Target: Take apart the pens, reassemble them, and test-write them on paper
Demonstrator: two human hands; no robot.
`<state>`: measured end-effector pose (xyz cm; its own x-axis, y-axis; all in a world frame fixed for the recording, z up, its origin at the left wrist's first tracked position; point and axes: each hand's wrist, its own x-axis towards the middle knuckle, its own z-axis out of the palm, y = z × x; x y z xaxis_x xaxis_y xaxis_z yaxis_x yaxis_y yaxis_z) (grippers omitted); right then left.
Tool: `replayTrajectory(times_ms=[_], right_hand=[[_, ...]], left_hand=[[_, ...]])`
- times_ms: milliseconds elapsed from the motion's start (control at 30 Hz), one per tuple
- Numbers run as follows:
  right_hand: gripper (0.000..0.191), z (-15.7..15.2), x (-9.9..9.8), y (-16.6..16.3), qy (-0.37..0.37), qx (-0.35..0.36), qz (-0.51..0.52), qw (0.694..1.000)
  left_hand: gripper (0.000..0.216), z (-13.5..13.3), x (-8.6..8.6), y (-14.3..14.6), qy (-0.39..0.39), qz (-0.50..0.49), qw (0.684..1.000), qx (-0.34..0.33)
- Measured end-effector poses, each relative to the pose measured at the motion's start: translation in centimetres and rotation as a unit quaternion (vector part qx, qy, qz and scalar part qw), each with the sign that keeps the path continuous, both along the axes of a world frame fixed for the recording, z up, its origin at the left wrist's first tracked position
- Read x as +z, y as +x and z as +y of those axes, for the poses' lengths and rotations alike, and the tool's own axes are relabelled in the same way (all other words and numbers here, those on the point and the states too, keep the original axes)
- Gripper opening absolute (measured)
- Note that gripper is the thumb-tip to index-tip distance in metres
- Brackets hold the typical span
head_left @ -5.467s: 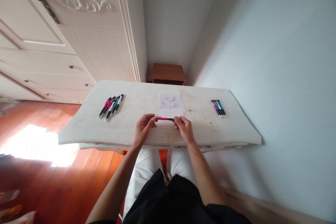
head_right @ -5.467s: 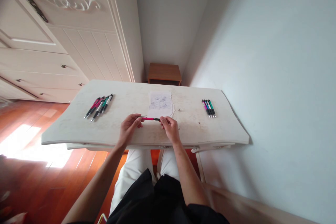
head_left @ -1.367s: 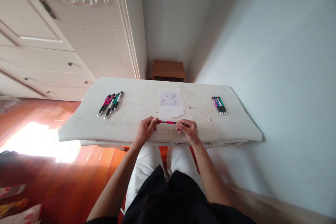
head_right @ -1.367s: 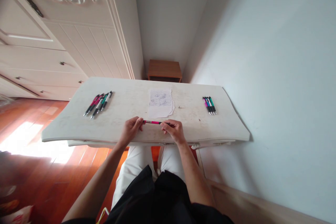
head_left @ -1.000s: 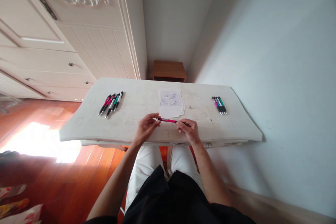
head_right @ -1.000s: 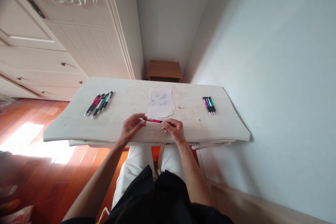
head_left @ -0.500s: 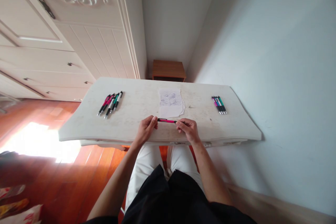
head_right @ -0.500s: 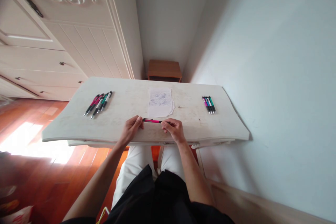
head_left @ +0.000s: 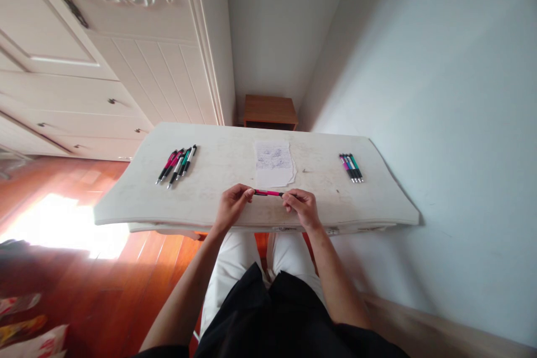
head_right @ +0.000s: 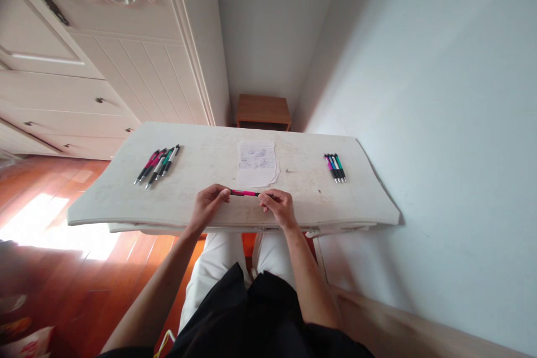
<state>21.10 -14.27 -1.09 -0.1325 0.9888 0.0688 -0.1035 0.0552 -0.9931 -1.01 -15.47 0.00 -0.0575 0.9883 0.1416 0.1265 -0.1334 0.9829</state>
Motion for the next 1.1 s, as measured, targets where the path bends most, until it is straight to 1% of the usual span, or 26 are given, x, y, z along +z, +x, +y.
replayTrajectory(times_ms=[200, 267, 333, 367, 400, 467, 600, 700, 800, 900, 967, 1067, 1100], right_hand=[[0.017, 0.0, 0.0, 0.0, 0.004, -0.001, 0.000, 1.000], [0.017, 0.0, 0.0, 0.0, 0.002, -0.002, 0.003, 1.000], [0.017, 0.0, 0.0, 0.0, -0.002, -0.005, 0.004, 1.000], [0.017, 0.0, 0.0, 0.0, -0.002, -0.006, 0.004, 1.000], [0.017, 0.0, -0.1, 0.0, -0.001, -0.007, 0.004, 1.000], [0.017, 0.0, -0.1, 0.0, 0.000, -0.009, 0.002, 1.000], [0.019, 0.0, -0.1, -0.1, -0.002, -0.011, 0.002, 1.000], [0.019, 0.0, 0.0, -0.1, -0.004, -0.009, 0.000, 1.000], [0.019, 0.0, 0.1, 0.0, -0.002, -0.004, -0.009, 1.000], [0.020, -0.1, 0.2, 0.0, -0.001, -0.001, -0.017, 1.000], [0.021, -0.1, 0.3, 0.0, -0.002, -0.003, -0.022, 1.000], [0.021, -0.1, 0.3, 0.0, -0.003, -0.008, -0.024, 1.000], [0.021, -0.1, 0.3, 0.0, -0.002, -0.009, -0.022, 1.000]], left_hand=[[0.044, -0.3, 0.5, 0.3, -0.003, 0.039, 0.999, 0.003], [0.039, -0.2, 0.4, 0.3, 0.000, 0.023, 1.000, 0.004], [0.030, -0.1, 0.2, 0.4, 0.005, -0.016, 1.000, 0.003], [0.032, 0.0, 0.0, 0.4, 0.010, -0.038, 0.999, 0.000], [0.038, 0.1, -0.1, 0.4, 0.014, -0.056, 0.998, -0.004], [0.044, 0.2, -0.5, 0.3, 0.017, -0.064, 0.998, -0.016], [0.030, 0.3, -0.9, 0.1, 0.002, -0.013, 0.999, -0.035], [0.028, 0.1, -0.7, 0.0, 0.005, 0.021, 0.999, -0.032], [0.034, -0.2, -0.1, 0.0, 0.002, 0.059, 0.998, -0.035], [0.041, -0.3, 0.4, 0.1, -0.005, 0.073, 0.997, -0.036], [0.041, -0.3, 0.5, 0.2, -0.004, 0.066, 0.997, -0.038], [0.030, -0.2, 0.2, 0.3, 0.009, 0.020, 0.999, -0.037], [0.033, -0.2, 0.1, 0.3, 0.015, 0.001, 0.999, -0.033]])
